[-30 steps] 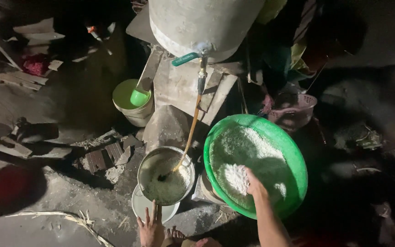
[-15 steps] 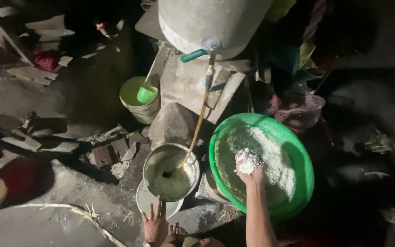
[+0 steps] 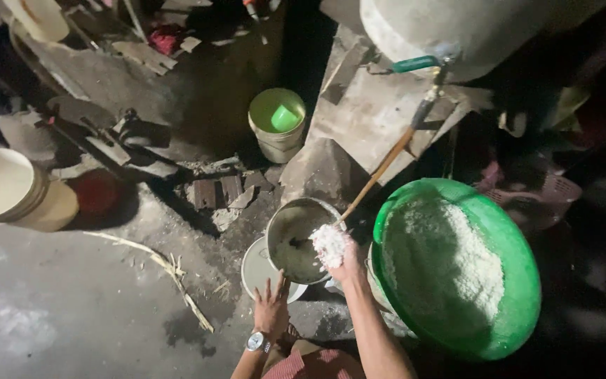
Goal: Transferring rice from a large green basin into a smaller metal pot by hand.
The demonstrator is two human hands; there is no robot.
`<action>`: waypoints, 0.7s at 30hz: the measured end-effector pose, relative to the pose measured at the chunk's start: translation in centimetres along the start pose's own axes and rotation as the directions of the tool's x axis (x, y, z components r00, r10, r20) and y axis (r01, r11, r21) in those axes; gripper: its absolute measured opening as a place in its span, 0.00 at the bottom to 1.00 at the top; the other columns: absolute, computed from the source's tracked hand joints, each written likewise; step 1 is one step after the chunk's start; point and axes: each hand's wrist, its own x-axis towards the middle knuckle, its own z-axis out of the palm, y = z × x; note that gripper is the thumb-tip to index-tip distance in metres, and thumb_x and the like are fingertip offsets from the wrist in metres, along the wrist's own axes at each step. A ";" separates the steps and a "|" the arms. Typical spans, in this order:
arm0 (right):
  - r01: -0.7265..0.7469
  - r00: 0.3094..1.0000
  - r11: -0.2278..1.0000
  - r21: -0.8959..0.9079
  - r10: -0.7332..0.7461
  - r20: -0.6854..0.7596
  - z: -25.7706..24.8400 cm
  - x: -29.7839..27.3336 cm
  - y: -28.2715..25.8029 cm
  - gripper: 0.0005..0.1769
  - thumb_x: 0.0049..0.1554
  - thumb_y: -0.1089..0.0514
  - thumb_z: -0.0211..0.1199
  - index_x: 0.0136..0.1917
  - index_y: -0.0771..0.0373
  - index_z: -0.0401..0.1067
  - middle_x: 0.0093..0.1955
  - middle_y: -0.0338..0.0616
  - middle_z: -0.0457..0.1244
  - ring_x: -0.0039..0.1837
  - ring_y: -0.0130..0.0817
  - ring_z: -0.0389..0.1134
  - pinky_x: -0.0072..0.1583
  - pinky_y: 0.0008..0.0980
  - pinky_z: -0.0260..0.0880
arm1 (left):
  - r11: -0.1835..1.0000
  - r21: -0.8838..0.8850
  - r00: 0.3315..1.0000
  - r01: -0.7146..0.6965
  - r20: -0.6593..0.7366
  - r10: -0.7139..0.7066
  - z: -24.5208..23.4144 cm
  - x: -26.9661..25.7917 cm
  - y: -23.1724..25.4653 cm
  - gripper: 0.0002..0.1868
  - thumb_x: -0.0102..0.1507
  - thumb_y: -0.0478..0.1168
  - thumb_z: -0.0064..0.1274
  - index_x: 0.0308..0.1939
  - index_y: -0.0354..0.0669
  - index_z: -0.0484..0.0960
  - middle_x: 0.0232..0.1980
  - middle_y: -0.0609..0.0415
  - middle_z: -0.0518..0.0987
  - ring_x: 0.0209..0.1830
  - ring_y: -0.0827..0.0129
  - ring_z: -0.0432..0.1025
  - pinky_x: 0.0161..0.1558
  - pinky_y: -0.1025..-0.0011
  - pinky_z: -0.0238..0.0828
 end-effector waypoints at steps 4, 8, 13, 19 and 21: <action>-0.104 0.944 0.974 -0.202 0.033 -0.328 -2.0 1.9 1.7 0.17 0.59 0.53 0.51 0.53 0.65 0.74 0.53 0.50 0.68 0.55 0.41 0.69 0.54 0.37 0.71 | 1.000 0.007 0.999 0.011 0.033 -0.011 -0.6 -0.2 0.2 0.38 0.61 0.33 0.37 0.74 0.54 0.43 0.78 0.56 0.31 0.75 0.44 0.38 0.66 0.35 0.41; -0.067 0.968 0.982 -0.174 0.021 -0.250 -1.9 2.4 2.2 0.21 0.60 0.53 0.47 0.58 0.70 0.70 0.57 0.55 0.65 0.59 0.43 0.67 0.62 0.38 0.67 | 1.000 0.026 0.999 0.011 0.041 -0.012 -0.6 -0.3 0.4 0.38 0.62 0.33 0.35 0.75 0.57 0.42 0.77 0.54 0.27 0.75 0.44 0.38 0.67 0.35 0.41; -0.012 0.985 0.958 -0.287 -0.038 -0.168 -3.5 4.3 2.1 0.13 0.55 0.57 0.54 0.45 0.68 0.75 0.45 0.54 0.69 0.45 0.44 0.70 0.49 0.39 0.72 | 1.000 0.025 0.999 0.017 0.051 -0.019 -0.9 -0.4 0.5 0.37 0.63 0.34 0.35 0.75 0.53 0.41 0.78 0.55 0.29 0.75 0.45 0.38 0.67 0.35 0.41; -0.018 0.974 0.967 -0.253 -0.040 -0.222 -2.5 3.5 1.3 0.23 0.60 0.51 0.46 0.56 0.69 0.70 0.58 0.56 0.65 0.59 0.47 0.66 0.62 0.41 0.66 | 1.000 -0.019 0.999 0.025 0.036 -0.024 -0.7 -0.3 0.5 0.38 0.63 0.32 0.34 0.75 0.54 0.38 0.78 0.56 0.30 0.75 0.44 0.38 0.67 0.35 0.40; 0.004 0.988 0.981 -0.192 -0.033 -0.150 -2.0 3.3 1.2 0.21 0.59 0.54 0.45 0.53 0.70 0.71 0.56 0.58 0.65 0.59 0.50 0.66 0.64 0.45 0.65 | 0.999 -0.030 1.000 0.023 0.021 -0.023 -0.5 -0.2 0.5 0.38 0.63 0.31 0.34 0.75 0.55 0.39 0.78 0.57 0.31 0.75 0.44 0.39 0.67 0.35 0.40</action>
